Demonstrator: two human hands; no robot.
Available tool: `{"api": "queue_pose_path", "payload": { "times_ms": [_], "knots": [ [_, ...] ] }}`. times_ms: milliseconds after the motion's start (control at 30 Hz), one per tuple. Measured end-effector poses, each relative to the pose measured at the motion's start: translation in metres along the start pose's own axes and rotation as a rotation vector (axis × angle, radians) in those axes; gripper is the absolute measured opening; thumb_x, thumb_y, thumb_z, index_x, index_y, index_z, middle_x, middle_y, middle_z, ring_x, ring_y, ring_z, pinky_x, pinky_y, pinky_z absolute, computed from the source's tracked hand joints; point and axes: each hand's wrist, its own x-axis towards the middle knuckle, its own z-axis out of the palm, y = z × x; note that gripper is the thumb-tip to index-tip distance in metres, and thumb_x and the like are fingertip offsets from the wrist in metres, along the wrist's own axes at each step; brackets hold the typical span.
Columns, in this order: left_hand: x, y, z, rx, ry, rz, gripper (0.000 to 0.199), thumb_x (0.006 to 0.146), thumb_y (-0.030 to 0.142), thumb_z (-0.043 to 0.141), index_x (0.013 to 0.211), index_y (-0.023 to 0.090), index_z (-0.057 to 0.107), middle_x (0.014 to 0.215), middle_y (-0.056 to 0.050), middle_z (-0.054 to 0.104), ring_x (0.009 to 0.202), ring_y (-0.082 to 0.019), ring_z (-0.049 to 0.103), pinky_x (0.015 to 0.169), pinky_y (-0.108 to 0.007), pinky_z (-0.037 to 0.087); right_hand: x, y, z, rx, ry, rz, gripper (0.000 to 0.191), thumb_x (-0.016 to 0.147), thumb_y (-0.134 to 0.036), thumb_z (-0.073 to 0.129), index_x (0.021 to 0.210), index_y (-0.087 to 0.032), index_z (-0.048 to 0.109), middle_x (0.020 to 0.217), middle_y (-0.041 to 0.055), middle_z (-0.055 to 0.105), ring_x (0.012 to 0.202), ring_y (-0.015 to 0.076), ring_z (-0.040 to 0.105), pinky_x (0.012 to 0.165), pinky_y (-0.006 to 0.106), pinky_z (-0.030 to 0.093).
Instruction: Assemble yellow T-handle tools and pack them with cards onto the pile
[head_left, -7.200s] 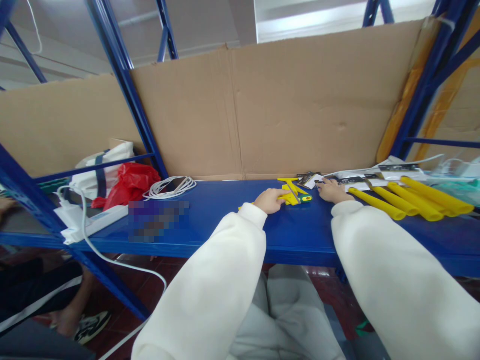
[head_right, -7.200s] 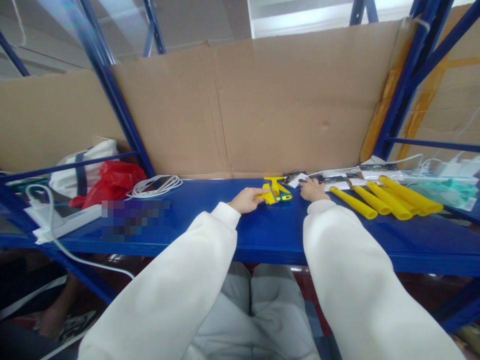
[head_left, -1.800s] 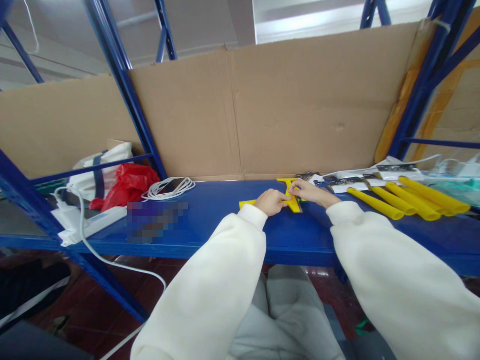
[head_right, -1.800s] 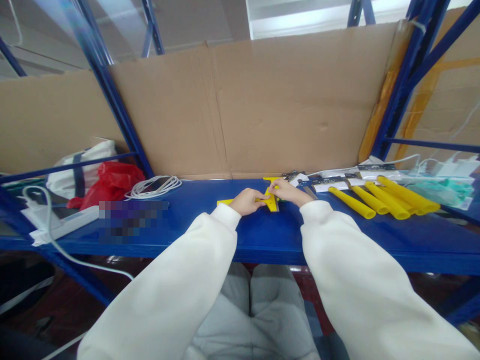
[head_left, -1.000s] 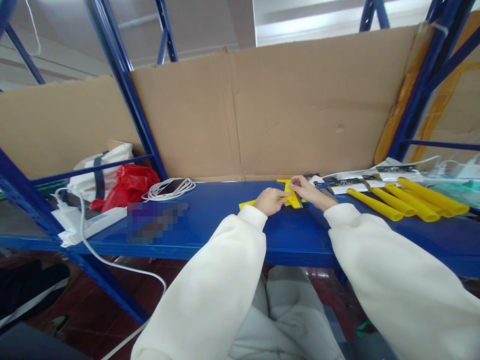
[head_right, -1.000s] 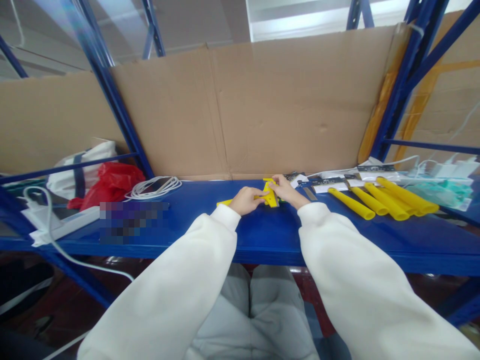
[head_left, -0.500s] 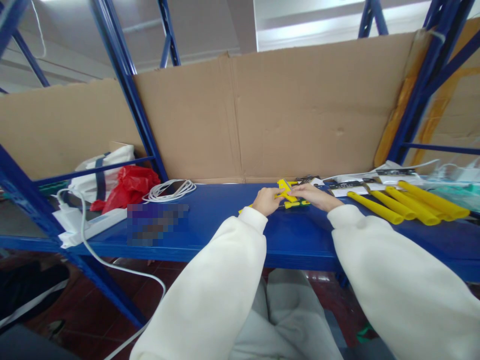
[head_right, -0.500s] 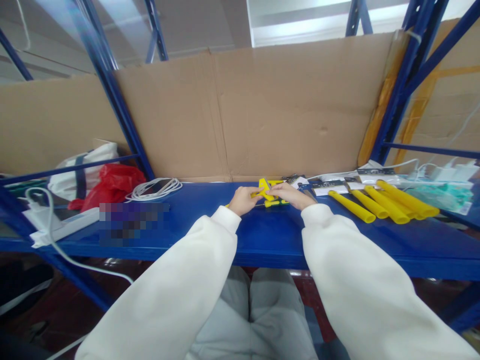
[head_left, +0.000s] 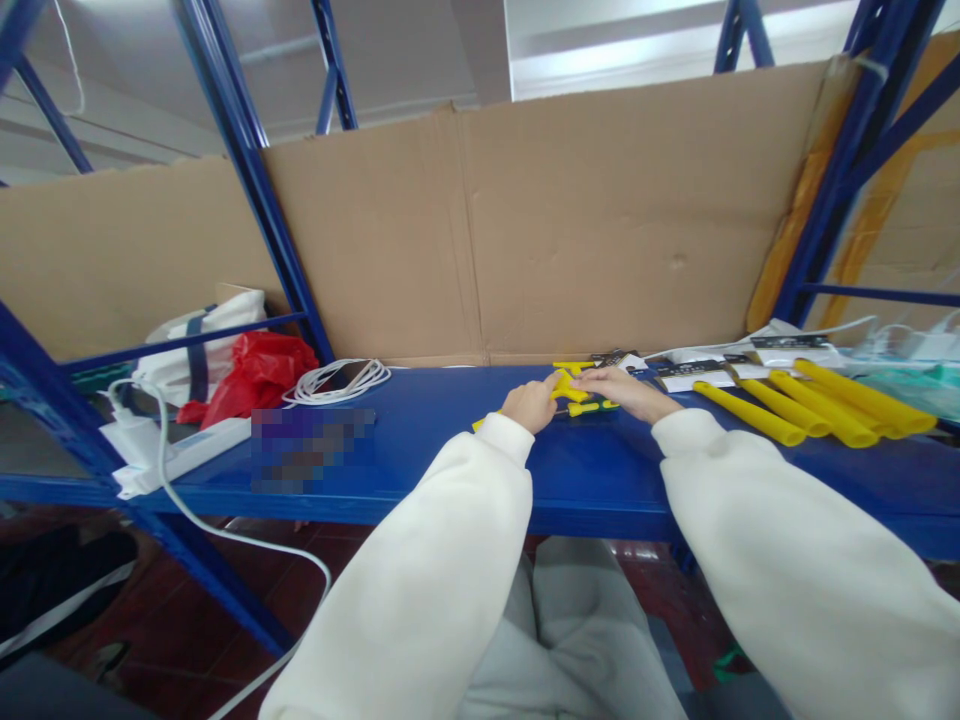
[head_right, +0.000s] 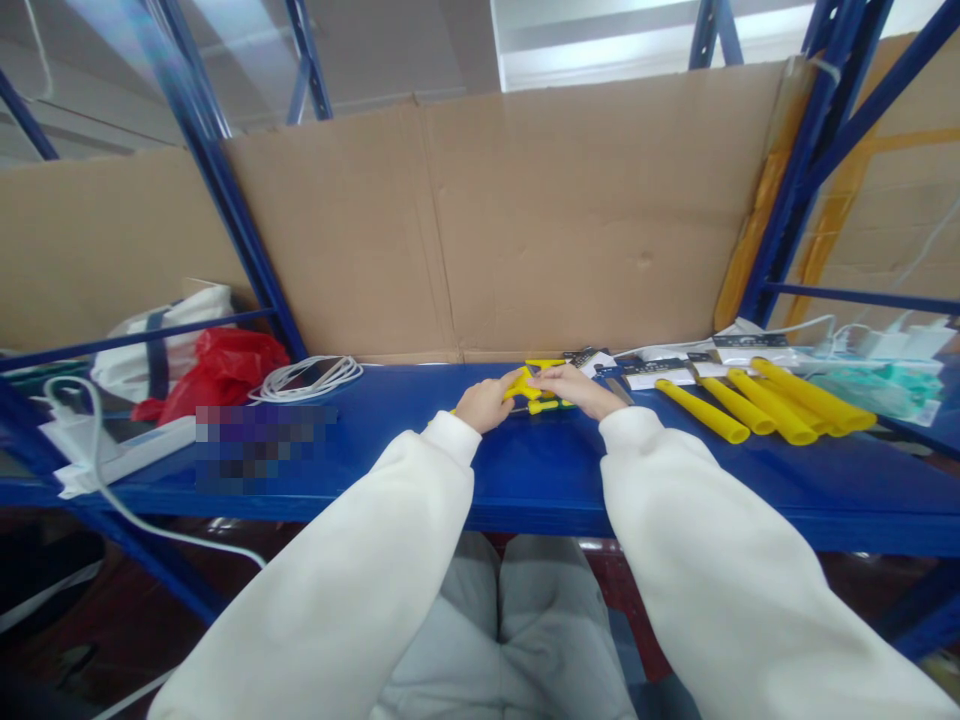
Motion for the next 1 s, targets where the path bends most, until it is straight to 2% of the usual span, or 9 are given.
{"api": "queue_pose_path", "payload": {
  "times_ms": [133, 267, 400, 433, 500, 567, 633, 800, 1000],
  "knots": [
    [-0.001, -0.001, -0.003, -0.036, 0.066, -0.044, 0.056, 0.088, 0.020, 0.053, 0.144, 0.027, 0.050, 0.114, -0.011, 0.071, 0.107, -0.029, 0.067, 0.096, -0.037, 0.048, 0.008, 0.007, -0.012, -0.072, 0.154, -0.009, 0.027, 0.081, -0.040, 0.063, 0.085, -0.017, 0.077, 0.100, 0.0090, 0.076, 0.102, 0.0247, 0.067, 0.096, 0.037, 0.048],
    [0.003, -0.010, -0.010, -0.190, 0.224, -0.078, 0.054, 0.088, 0.019, 0.055, 0.141, 0.028, 0.052, 0.114, -0.009, 0.071, 0.109, -0.027, 0.066, 0.095, -0.034, 0.048, 0.014, 0.028, -0.037, -0.581, 0.343, 0.070, 0.033, 0.086, -0.016, 0.050, 0.106, -0.009, 0.075, 0.117, 0.0168, 0.071, 0.113, 0.0272, 0.064, 0.101, 0.035, 0.045],
    [0.013, -0.024, -0.017, -0.509, 0.463, -0.099, 0.045, 0.085, 0.013, 0.055, 0.129, 0.023, 0.060, 0.107, -0.007, 0.072, 0.104, -0.022, 0.067, 0.089, -0.027, 0.050, 0.013, 0.050, -0.058, -0.936, 0.291, 0.233, 0.048, 0.083, -0.006, 0.044, 0.126, -0.008, 0.066, 0.120, 0.0193, 0.069, 0.113, 0.0283, 0.065, 0.096, 0.034, 0.047],
    [0.015, -0.025, -0.019, -0.611, 0.512, -0.120, 0.038, 0.085, 0.012, 0.054, 0.121, 0.021, 0.063, 0.099, -0.005, 0.072, 0.096, -0.019, 0.068, 0.083, -0.025, 0.051, 0.013, 0.054, -0.061, -0.986, 0.263, 0.245, 0.050, 0.082, -0.005, 0.044, 0.127, -0.008, 0.065, 0.119, 0.0195, 0.070, 0.113, 0.0283, 0.064, 0.096, 0.033, 0.047],
    [0.018, -0.025, -0.021, -0.837, 0.527, -0.213, 0.018, 0.087, 0.012, 0.052, 0.101, 0.018, 0.063, 0.073, 0.000, 0.065, 0.065, -0.012, 0.063, 0.063, -0.020, 0.049, 0.013, 0.058, -0.062, -1.066, 0.213, 0.252, 0.051, 0.081, -0.005, 0.044, 0.128, -0.008, 0.065, 0.119, 0.0202, 0.069, 0.115, 0.0286, 0.063, 0.097, 0.033, 0.046],
    [0.018, -0.019, -0.024, -1.058, 0.481, -0.300, 0.009, 0.089, 0.013, 0.049, 0.085, 0.018, 0.055, 0.056, 0.008, 0.048, 0.042, -0.006, 0.044, 0.047, -0.016, 0.037, 0.014, 0.059, -0.061, -1.127, 0.181, 0.257, 0.052, 0.080, -0.005, 0.045, 0.128, -0.008, 0.065, 0.123, 0.0209, 0.067, 0.119, 0.0296, 0.060, 0.099, 0.035, 0.045],
    [0.016, -0.012, -0.026, -1.226, 0.430, -0.340, 0.015, 0.088, 0.010, 0.048, 0.077, 0.020, 0.045, 0.053, 0.011, 0.038, 0.036, -0.003, 0.033, 0.041, -0.015, 0.028, 0.015, 0.060, -0.059, -1.167, 0.165, 0.254, 0.052, 0.080, -0.006, 0.045, 0.129, -0.009, 0.064, 0.129, 0.0215, 0.063, 0.122, 0.0311, 0.057, 0.101, 0.038, 0.044],
    [0.009, 0.001, -0.028, -1.440, 0.171, -0.439, 0.021, 0.087, 0.007, 0.049, 0.074, 0.021, 0.038, 0.052, 0.012, 0.036, 0.034, -0.002, 0.029, 0.039, -0.015, 0.022, 0.016, 0.063, -0.058, -1.207, 0.156, 0.284, 0.048, 0.084, -0.010, 0.041, 0.124, -0.010, 0.067, 0.135, 0.0219, 0.057, 0.129, 0.0342, 0.048, 0.103, 0.046, 0.041],
    [0.004, 0.008, -0.025, -1.390, -0.156, -0.515, 0.023, 0.089, 0.004, 0.043, 0.072, 0.019, 0.041, 0.049, 0.010, 0.036, 0.033, -0.003, 0.029, 0.038, -0.016, 0.023, 0.019, 0.064, -0.057, -1.197, 0.106, 0.326, 0.048, 0.085, -0.013, 0.039, 0.125, -0.014, 0.065, 0.139, 0.0198, 0.053, 0.133, 0.0356, 0.041, 0.106, 0.055, 0.035]
  ]
}}
